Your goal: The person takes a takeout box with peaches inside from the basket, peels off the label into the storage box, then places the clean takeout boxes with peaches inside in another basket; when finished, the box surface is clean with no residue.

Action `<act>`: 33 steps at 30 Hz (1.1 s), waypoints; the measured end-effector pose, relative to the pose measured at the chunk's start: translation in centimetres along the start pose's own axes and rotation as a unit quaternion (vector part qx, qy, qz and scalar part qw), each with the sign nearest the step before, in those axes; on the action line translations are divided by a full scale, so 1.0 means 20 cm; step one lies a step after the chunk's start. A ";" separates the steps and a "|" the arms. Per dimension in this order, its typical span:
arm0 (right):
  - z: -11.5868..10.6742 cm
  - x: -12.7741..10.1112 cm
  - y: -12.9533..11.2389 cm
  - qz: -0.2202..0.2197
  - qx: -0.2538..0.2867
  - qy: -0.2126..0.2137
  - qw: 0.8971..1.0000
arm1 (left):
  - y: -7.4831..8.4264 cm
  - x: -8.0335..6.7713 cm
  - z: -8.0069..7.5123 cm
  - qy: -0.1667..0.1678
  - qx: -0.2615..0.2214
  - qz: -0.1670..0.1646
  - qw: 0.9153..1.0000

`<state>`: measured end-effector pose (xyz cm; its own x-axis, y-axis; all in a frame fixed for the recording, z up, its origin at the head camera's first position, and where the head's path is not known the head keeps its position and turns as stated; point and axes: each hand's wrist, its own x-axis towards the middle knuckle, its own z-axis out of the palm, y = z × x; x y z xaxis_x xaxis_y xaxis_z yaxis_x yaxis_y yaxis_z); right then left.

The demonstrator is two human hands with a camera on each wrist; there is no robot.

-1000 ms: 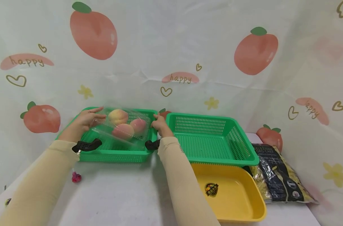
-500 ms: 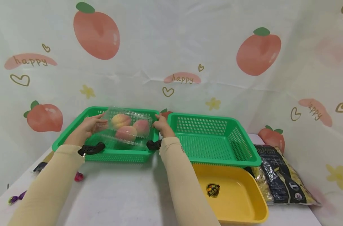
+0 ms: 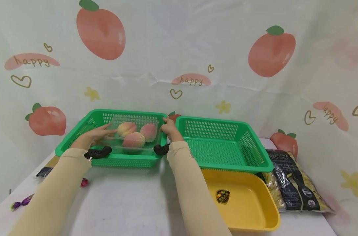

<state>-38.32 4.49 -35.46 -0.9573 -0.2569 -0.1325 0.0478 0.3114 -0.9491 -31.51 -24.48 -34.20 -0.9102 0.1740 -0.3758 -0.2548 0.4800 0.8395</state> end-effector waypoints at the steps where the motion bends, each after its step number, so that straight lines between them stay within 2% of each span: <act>1: 0.00 -0.01 -0.01 0.001 0.002 -0.001 1.000 | 0.00 0.00 0.00 -0.007 -0.003 -0.002 1.000; 2: 0.00 0.00 0.00 0.005 0.004 0.000 1.000 | 0.00 0.01 0.00 -0.010 -0.002 -0.006 1.000; 5: -0.01 -0.06 -0.06 0.019 0.008 -0.002 1.000 | 0.00 0.03 0.01 -0.012 0.011 -0.013 1.000; 8: -0.01 -0.11 -0.11 0.025 0.010 -0.015 1.000 | -0.05 0.09 -0.01 -0.005 0.046 -0.022 0.999; 10: -0.01 -0.13 -0.12 0.023 0.007 -0.020 1.000 | -0.12 0.19 -0.06 -0.008 0.067 -0.022 0.997; 14: -0.01 -0.11 -0.10 0.020 0.004 -0.012 1.000 | -0.36 0.51 -0.19 -0.014 0.089 -0.009 0.996; 16: -0.01 -0.09 -0.08 0.022 0.010 -0.009 1.000 | -0.38 0.54 -0.20 -0.017 0.091 -0.006 0.996; 17: -0.01 -0.07 -0.07 0.022 0.012 -0.007 1.000 | -0.36 0.52 -0.18 -0.016 0.090 -0.008 0.996; 18: -0.01 -0.06 -0.06 0.022 0.012 -0.006 1.000 | -0.32 0.45 -0.16 -0.013 0.089 -0.013 0.996; 21: 0.00 -0.05 -0.05 0.029 0.011 -0.007 1.000 | -0.14 0.20 -0.07 -0.002 0.093 -0.029 0.995; 23: 0.01 -0.06 -0.06 0.035 0.000 -0.005 0.999 | -0.05 0.07 -0.02 0.015 0.104 -0.021 0.994; 25: 0.01 -0.06 -0.07 0.041 -0.012 0.000 0.999 | 0.02 0.00 0.00 0.036 0.135 0.000 0.990; 26: 0.01 -0.07 -0.08 0.044 -0.013 0.000 0.999 | 0.05 -0.02 0.01 0.051 0.162 0.012 0.985; 28: 0.00 -0.08 -0.10 0.045 -0.018 -0.001 0.999 | 0.10 -0.06 0.02 0.087 0.227 0.029 0.970; 32: -0.01 -0.10 -0.16 0.043 -0.017 -0.018 0.999 | 0.18 -0.13 0.03 0.137 0.332 0.014 0.933; 33: -0.02 -0.11 -0.17 0.040 -0.019 -0.025 0.999 | 0.19 -0.15 0.04 0.140 0.344 0.010 0.928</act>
<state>-36.54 4.31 -31.76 -0.9354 -0.2750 -0.2223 0.1113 0.3678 -0.9232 -29.46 -22.54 -30.06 -0.9863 0.0038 -0.1649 -0.0566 0.9313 0.3597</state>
